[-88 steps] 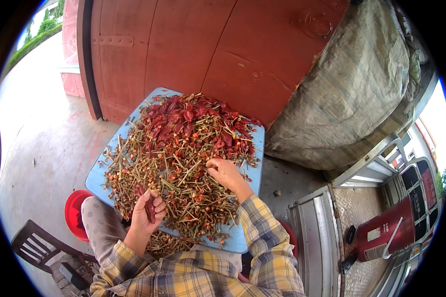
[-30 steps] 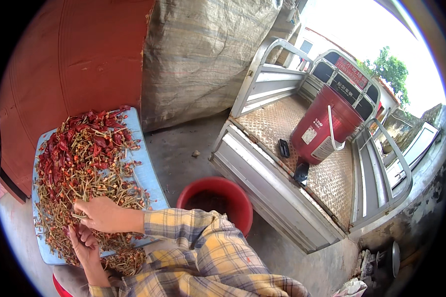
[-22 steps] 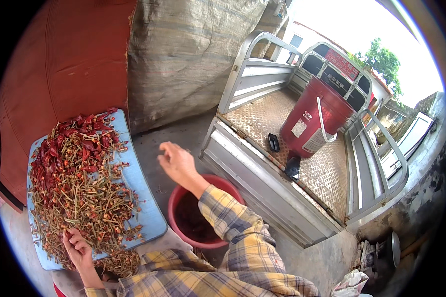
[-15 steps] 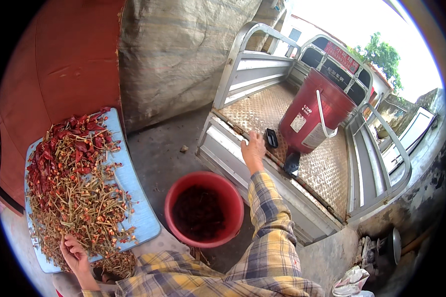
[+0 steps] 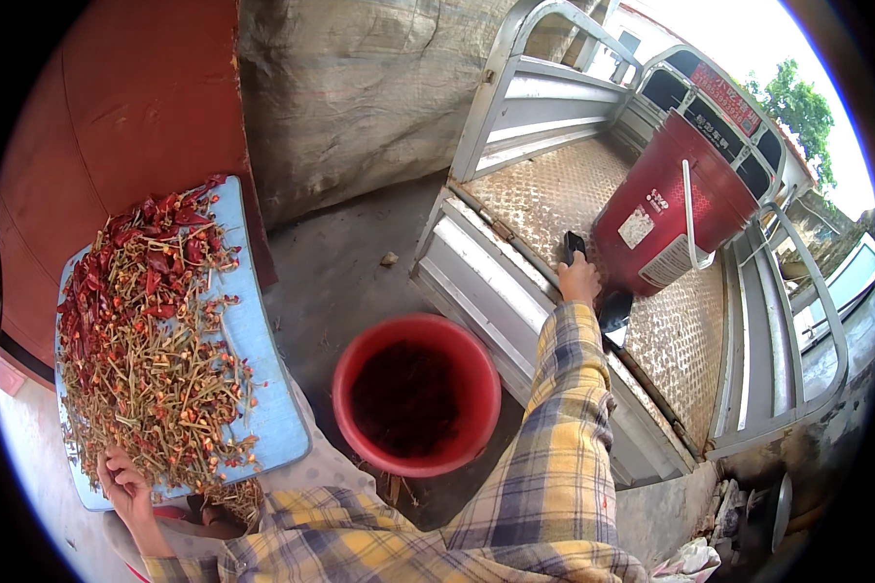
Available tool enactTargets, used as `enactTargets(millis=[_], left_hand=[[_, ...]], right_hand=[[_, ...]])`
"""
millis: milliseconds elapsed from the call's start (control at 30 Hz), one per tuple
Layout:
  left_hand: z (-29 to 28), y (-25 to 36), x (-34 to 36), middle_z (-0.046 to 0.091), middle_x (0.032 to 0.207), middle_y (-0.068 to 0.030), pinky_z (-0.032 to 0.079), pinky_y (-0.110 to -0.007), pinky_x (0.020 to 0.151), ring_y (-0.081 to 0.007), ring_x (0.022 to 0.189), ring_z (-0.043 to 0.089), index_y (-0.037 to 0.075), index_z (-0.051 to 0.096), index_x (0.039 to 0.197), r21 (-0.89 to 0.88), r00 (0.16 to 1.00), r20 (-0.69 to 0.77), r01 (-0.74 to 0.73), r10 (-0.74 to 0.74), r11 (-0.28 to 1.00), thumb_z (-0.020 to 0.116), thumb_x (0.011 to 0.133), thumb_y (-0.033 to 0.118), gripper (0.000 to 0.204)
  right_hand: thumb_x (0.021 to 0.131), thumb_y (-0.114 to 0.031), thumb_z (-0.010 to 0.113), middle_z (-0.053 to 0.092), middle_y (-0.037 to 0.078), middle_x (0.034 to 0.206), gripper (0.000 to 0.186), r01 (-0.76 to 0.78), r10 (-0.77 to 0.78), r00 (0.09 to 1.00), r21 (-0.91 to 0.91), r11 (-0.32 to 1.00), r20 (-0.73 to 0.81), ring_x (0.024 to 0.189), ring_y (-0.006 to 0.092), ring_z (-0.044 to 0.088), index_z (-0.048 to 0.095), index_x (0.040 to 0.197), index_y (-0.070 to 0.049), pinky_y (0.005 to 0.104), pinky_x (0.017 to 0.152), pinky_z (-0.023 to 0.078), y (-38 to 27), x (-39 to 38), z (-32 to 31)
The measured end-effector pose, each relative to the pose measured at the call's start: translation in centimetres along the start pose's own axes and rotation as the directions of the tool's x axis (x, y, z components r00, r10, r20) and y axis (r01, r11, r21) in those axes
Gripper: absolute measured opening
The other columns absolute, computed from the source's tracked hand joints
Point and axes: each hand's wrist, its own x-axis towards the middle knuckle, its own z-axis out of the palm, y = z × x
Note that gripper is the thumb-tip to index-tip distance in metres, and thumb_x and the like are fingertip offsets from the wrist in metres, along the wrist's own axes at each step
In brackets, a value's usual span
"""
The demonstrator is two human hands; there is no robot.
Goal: The person sits at a table and repeatedly picks up dried red chilies, removes the stems by hand, and places the de-stemmed chilies into a red bucket. The person occasionally pauses to look around before resuming the task.
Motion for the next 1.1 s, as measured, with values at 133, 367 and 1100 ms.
enactTargets(millis=[133, 367, 1100], left_hand=[[-0.5, -0.1, 0.0, 0.056, 0.099, -0.0057, 0.043, -0.022, 0.052, -0.0112, 0.08, 0.057, 0.002, 0.048, 0.108, -0.017, 1.0, -0.017, -0.014, 0.014, 1.0, 0.053, 0.098, 0.02, 0.021], [-0.5, 1.0, -0.2, 0.053, 0.098, -0.0056, 0.043, -0.023, 0.051, -0.0099, 0.076, 0.052, 0.002, 0.046, 0.108, -0.058, 1.0, -0.012, 0.0, -0.001, 0.998, 0.052, 0.098, 0.018, 0.02], [-0.6, 0.6, 0.5, 0.051, 0.095, -0.0047, 0.041, -0.022, 0.05, -0.0096, 0.071, 0.048, 0.002, 0.046, 0.105, -0.046, 1.0, 0.012, 0.008, -0.007, 0.999, 0.05, 0.099, 0.019, 0.018]], right_hand=[[0.085, -0.036, 0.06, 0.056, 0.019, 0.116, 0.036, 0.043, -0.05, 0.983, -0.04, 0.998, -0.176, 0.112, 0.0404, 0.052, 0.062, 0.111, -0.012, 0.0514, 0.091, 0.045, 1.0, -0.1, -0.4], [0.088, -0.046, 0.057, 0.059, 0.015, 0.114, 0.042, 0.022, -0.06, 0.896, -0.092, 0.996, -0.439, 0.108, 0.0354, 0.054, 0.064, 0.11, -0.011, 0.0488, 0.086, 0.046, 8.8, -3.5, -6.7], [0.084, -0.04, 0.06, 0.054, 0.014, 0.119, 0.045, 0.139, -0.149, 0.981, -0.087, 0.986, -0.124, 0.113, 0.0323, 0.051, 0.056, 0.121, -0.015, 0.0493, 0.09, 0.041, 9.2, -14.6, -4.8]])
